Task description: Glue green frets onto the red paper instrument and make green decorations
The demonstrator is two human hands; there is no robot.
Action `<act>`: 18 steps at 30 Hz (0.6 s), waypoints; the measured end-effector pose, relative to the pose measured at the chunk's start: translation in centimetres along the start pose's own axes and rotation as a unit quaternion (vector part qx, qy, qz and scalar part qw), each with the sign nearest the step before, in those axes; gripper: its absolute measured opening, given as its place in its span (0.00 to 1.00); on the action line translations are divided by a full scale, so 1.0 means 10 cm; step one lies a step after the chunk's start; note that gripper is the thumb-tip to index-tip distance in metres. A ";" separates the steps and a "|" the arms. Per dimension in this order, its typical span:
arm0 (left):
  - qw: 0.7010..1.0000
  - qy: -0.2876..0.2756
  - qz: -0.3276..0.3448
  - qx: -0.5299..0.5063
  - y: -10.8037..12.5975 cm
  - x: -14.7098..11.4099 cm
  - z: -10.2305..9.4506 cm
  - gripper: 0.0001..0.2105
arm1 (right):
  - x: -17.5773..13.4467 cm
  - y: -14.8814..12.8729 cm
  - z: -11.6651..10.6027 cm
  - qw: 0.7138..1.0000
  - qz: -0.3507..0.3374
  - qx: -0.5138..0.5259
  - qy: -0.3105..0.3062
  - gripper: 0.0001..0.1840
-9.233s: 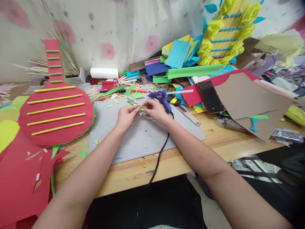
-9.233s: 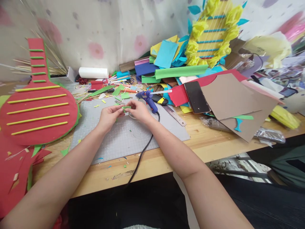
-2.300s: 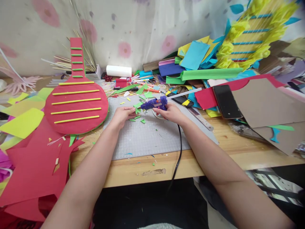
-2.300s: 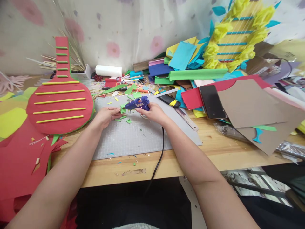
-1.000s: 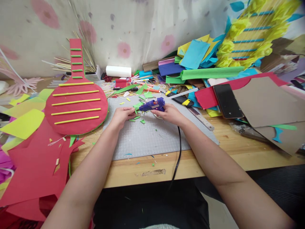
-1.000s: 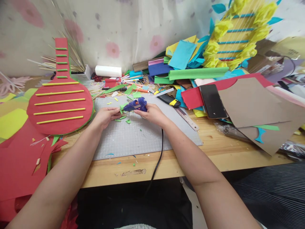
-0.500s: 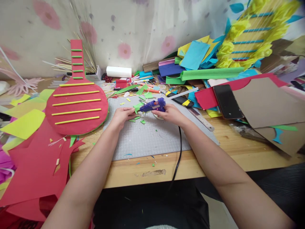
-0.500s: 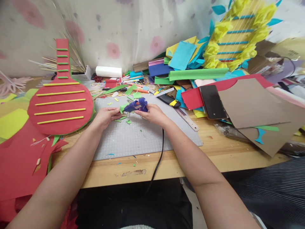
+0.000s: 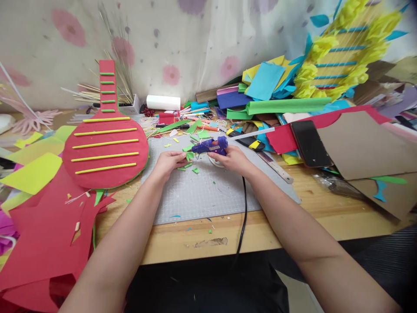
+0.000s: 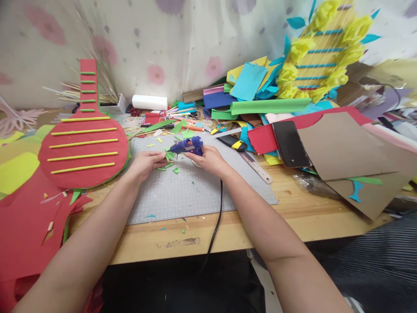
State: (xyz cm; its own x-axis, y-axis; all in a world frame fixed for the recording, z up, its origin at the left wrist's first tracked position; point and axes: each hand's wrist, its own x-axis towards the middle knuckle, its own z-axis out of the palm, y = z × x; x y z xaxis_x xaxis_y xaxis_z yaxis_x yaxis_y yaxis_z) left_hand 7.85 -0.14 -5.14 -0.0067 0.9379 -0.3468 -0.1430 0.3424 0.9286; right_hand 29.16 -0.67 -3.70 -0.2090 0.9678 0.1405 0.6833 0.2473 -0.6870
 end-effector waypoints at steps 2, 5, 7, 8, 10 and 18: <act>1.000 0.004 -0.002 -0.006 0.00 0.00 0.00 0.02 | 0.02 0.02 0.00 1.000 0.012 0.016 0.023 0.22; 0.999 0.016 0.007 -0.027 0.01 0.00 0.00 0.02 | 0.06 0.12 -0.03 0.993 0.051 0.040 0.093 0.24; 0.999 0.029 0.016 -0.044 0.01 0.00 0.00 0.01 | 0.09 0.24 -0.08 0.986 0.072 0.036 0.146 0.25; 0.998 0.037 0.022 -0.054 0.01 0.00 0.00 0.01 | 0.11 0.30 -0.11 0.983 0.080 0.024 0.164 0.26; 0.995 0.055 0.036 -0.079 0.02 0.00 -0.01 0.01 | 0.14 0.44 -0.17 0.979 0.095 -0.010 0.179 0.27; 0.982 0.107 0.071 -0.140 0.01 0.01 0.00 0.04 | 0.20 0.62 -0.18 0.977 0.141 -0.076 0.139 0.29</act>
State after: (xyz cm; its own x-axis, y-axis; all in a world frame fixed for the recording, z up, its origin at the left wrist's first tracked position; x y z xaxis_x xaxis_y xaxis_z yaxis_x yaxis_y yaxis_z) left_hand 7.85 -0.01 -5.04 -0.2497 0.9317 -0.2637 -0.3918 0.1518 0.9074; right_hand 34.27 2.91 -6.39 0.1860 0.9688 0.1639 0.7871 -0.0471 -0.6150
